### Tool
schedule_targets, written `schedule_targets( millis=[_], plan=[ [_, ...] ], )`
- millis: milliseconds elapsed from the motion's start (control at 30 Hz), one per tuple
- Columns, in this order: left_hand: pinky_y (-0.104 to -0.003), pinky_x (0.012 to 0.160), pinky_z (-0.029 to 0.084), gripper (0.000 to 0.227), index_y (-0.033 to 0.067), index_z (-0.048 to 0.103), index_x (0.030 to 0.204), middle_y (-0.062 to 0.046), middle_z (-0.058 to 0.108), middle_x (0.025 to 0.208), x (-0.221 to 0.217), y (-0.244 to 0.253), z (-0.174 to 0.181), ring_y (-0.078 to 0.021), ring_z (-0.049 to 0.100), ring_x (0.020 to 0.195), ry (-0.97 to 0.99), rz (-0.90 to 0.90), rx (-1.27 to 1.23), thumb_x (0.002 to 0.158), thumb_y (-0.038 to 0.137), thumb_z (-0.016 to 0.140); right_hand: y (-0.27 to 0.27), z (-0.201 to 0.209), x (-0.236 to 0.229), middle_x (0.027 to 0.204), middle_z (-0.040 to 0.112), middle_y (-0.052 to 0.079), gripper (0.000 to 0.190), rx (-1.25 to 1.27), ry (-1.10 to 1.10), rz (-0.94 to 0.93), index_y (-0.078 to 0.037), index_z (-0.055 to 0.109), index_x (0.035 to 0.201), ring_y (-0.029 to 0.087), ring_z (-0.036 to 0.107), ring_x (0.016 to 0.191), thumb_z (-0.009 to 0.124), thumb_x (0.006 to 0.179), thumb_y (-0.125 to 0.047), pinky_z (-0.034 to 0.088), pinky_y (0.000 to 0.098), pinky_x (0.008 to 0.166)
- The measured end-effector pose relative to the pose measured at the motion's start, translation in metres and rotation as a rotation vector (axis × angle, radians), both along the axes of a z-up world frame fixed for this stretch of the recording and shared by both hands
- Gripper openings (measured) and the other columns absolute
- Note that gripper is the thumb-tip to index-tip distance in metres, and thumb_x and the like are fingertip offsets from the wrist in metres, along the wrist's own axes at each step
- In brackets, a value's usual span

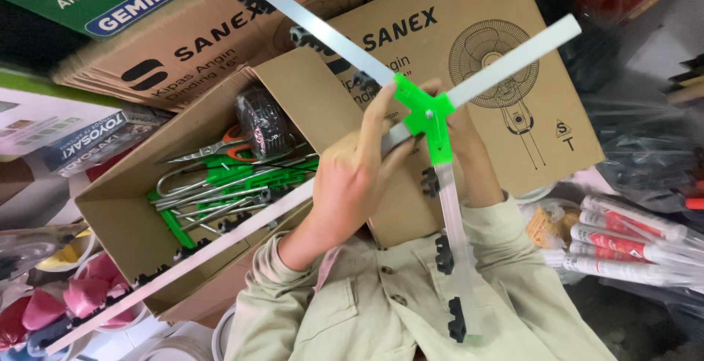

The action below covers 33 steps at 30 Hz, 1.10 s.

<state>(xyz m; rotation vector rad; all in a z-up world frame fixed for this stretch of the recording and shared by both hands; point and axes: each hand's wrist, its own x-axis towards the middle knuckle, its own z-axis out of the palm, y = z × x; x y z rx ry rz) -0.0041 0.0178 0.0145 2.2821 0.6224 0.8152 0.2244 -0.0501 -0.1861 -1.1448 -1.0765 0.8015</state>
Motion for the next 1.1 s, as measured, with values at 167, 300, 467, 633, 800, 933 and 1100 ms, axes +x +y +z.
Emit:
schedule_targets(
  millis=[167, 300, 467, 633, 800, 933, 1100],
  plan=[
    [-0.045, 0.071, 0.053, 0.060, 0.0015, 0.054, 0.145, -0.022, 0.069, 0.091, 0.013, 0.042, -0.003, -0.0410, 0.067, 0.081, 0.064, -0.017, 0.005, 0.093, 0.016, 0.079, 0.014, 0.038, 0.007, 0.080, 0.066, 0.002, 0.016, -0.077, -0.425, -0.168, 0.001, 0.065, 0.108, 0.007, 0.064, 0.069, 0.057, 0.109, -0.012, 0.049, 0.0245, 0.063],
    [-0.047, 0.071, 0.052, 0.050, 0.0009, 0.061, 0.139, -0.027, 0.066, 0.091, 0.018, 0.073, 0.004, -0.0449, 0.065, 0.082, 0.046, -0.117, -0.022, 0.092, 0.011, 0.071, 0.000, 0.092, -0.028, 0.068, 0.058, 0.000, 0.021, -0.259, -0.257, -0.155, 0.001, 0.064, 0.104, 0.006, 0.053, 0.055, 0.052, 0.109, -0.015, 0.042, 0.0226, 0.051],
    [-0.043, 0.074, 0.055, 0.037, 0.0037, 0.064, 0.130, -0.023, 0.070, 0.093, 0.007, 0.066, 0.019, -0.0402, 0.071, 0.086, 0.047, -0.193, -0.051, 0.094, 0.010, 0.062, -0.014, 0.128, -0.051, 0.067, 0.048, -0.004, 0.025, -0.427, 0.055, -0.046, -0.002, 0.062, 0.104, 0.004, 0.045, 0.053, 0.048, 0.110, -0.022, 0.038, 0.0220, 0.047],
    [-0.046, 0.063, 0.053, 0.032, 0.0053, 0.065, 0.127, -0.021, 0.069, 0.094, 0.007, 0.065, 0.023, -0.0451, 0.064, 0.073, 0.178, -0.103, -0.628, 0.099, 0.015, 0.054, -0.021, 0.138, -0.060, 0.067, 0.048, -0.005, 0.027, -0.467, -0.053, -0.077, -0.003, 0.065, 0.106, 0.004, 0.042, 0.054, 0.048, 0.108, -0.023, 0.037, 0.0220, 0.047],
    [-0.048, 0.069, 0.051, 0.047, 0.0037, 0.060, 0.138, -0.029, 0.065, 0.089, 0.015, 0.073, -0.010, -0.0466, 0.065, 0.082, 0.128, -0.179, -0.009, 0.092, 0.009, 0.063, -0.017, 0.128, -0.055, 0.065, 0.045, -0.004, 0.028, -0.486, -0.011, -0.056, -0.003, 0.064, 0.103, 0.005, 0.041, 0.050, 0.046, 0.109, -0.023, 0.037, 0.0230, 0.046],
    [-0.048, 0.069, 0.051, 0.048, 0.0060, 0.061, 0.138, -0.028, 0.064, 0.085, 0.013, 0.071, -0.012, -0.0463, 0.064, 0.079, 0.173, -0.157, -0.092, 0.090, 0.008, 0.062, -0.019, 0.121, -0.054, 0.064, 0.044, -0.004, 0.028, -0.471, -0.057, -0.045, -0.003, 0.063, 0.103, 0.005, 0.043, 0.051, 0.045, 0.110, -0.023, 0.040, 0.0236, 0.046],
    [-0.048, 0.068, 0.050, 0.032, 0.0039, 0.061, 0.122, -0.026, 0.064, 0.085, 0.010, 0.072, -0.016, -0.0451, 0.064, 0.079, 0.159, -0.156, -0.054, 0.091, 0.010, 0.064, -0.020, 0.118, -0.052, 0.066, 0.046, -0.004, 0.028, -0.470, -0.034, -0.015, -0.003, 0.063, 0.103, 0.005, 0.043, 0.052, 0.045, 0.111, -0.023, 0.040, 0.0240, 0.047]
  ],
)
